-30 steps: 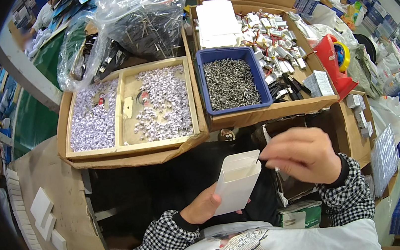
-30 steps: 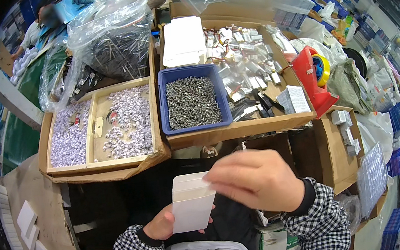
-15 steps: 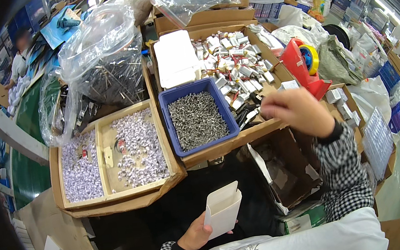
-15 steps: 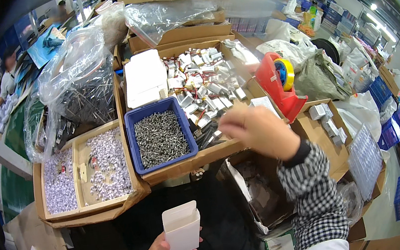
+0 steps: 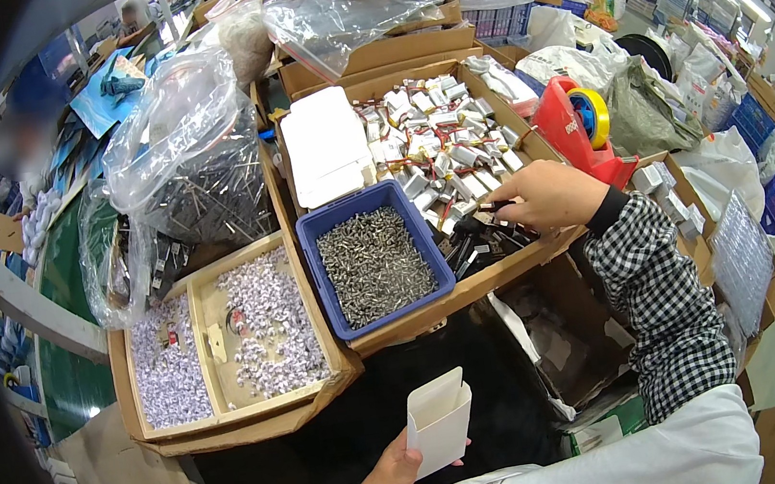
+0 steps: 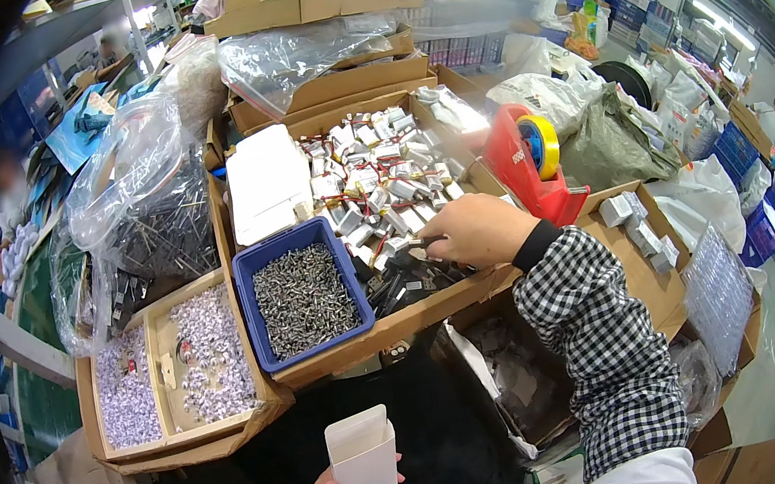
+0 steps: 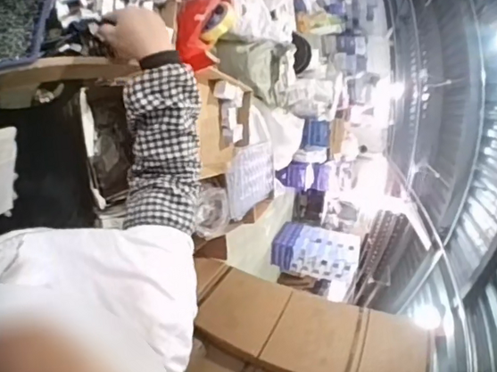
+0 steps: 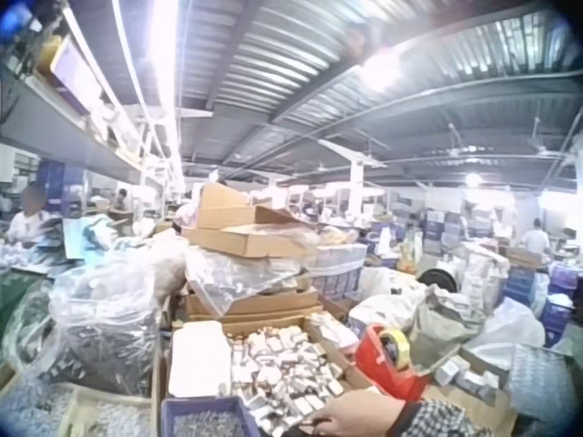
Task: The person repeatedly picks small electronic components from trays, places them into white paper packets, folds the packets closed, and seals them with tape. The person then places the sealed packets into a cardboard box. Other workers are visible in the background performing similar tasks.
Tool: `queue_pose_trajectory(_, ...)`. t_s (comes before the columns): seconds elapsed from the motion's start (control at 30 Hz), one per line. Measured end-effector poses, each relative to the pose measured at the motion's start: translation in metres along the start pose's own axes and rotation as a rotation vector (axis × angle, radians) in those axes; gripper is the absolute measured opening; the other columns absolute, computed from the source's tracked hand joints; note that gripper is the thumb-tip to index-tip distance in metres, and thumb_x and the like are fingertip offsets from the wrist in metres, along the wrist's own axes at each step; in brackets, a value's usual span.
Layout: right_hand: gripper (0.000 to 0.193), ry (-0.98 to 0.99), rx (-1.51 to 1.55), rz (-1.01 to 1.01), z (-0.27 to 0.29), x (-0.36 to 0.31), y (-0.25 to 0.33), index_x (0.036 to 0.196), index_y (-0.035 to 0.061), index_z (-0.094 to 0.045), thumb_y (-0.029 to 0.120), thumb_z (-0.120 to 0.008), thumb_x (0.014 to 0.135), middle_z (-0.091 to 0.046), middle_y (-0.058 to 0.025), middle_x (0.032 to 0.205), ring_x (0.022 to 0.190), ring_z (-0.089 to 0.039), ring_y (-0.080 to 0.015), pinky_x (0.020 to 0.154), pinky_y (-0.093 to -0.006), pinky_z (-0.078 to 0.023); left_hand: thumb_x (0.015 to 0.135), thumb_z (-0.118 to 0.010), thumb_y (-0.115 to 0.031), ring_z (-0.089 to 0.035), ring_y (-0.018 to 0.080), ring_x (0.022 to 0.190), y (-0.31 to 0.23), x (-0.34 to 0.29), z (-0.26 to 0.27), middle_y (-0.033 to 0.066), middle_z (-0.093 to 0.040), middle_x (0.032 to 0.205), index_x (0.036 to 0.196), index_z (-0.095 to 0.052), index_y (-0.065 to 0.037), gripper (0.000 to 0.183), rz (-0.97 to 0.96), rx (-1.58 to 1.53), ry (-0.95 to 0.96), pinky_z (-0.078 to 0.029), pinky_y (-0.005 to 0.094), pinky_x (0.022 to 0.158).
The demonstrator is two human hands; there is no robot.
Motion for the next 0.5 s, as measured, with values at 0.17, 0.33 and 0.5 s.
queue_pose_trajectory(0.17,0.029,-0.083,0.151,-0.072,0.012,0.000,-0.013,0.103,0.0060,-0.066,0.026,-0.060,0.083,-0.068,-0.0159,0.094,0.089,-0.064,-0.0335,0.081,-0.0411,-0.050,0.079,-0.051,-0.072,-0.053,0.0262,0.114,0.008,0.006,0.002,0.0181,-0.042,0.132,0.144,-0.021,0.002,0.103,0.024,-0.030,0.031,-0.051,0.0382,0.088)
queue_pose_trajectory(0.33,0.031,-0.159,0.212,-0.067,0.021,0.017,-0.012,0.100,0.0021,-0.064,0.029,-0.062,0.086,-0.068,-0.0149,0.092,0.085,-0.065,-0.0309,0.076,-0.0379,-0.050,0.078,-0.053,-0.072,-0.052,0.0266,0.116,0.010,0.010,0.003,0.0171,-0.041,0.134,0.145,-0.020,0.001,0.104,0.027,-0.048,0.043,-0.051,0.0384,0.088)
queue_pose_trajectory(0.5,0.030,-0.198,0.253,-0.037,0.031,0.030,-0.005,0.105,0.0025,-0.063,0.026,-0.065,0.088,-0.068,-0.0118,0.088,0.078,-0.065,-0.0196,0.072,-0.0301,-0.051,0.078,-0.053,-0.071,-0.052,0.0268,0.116,0.004,0.007,0.003,0.0167,-0.041,0.135,0.145,-0.020,0.001,0.104,0.006,-0.057,0.044,-0.051,0.0383,0.089)
Point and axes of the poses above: each hand's wrist, its own x-axis towards the middle knuckle, its own z-axis out of the back of the hand, y = z × x, the point moved 8 cm from there along x, towards the middle knuckle
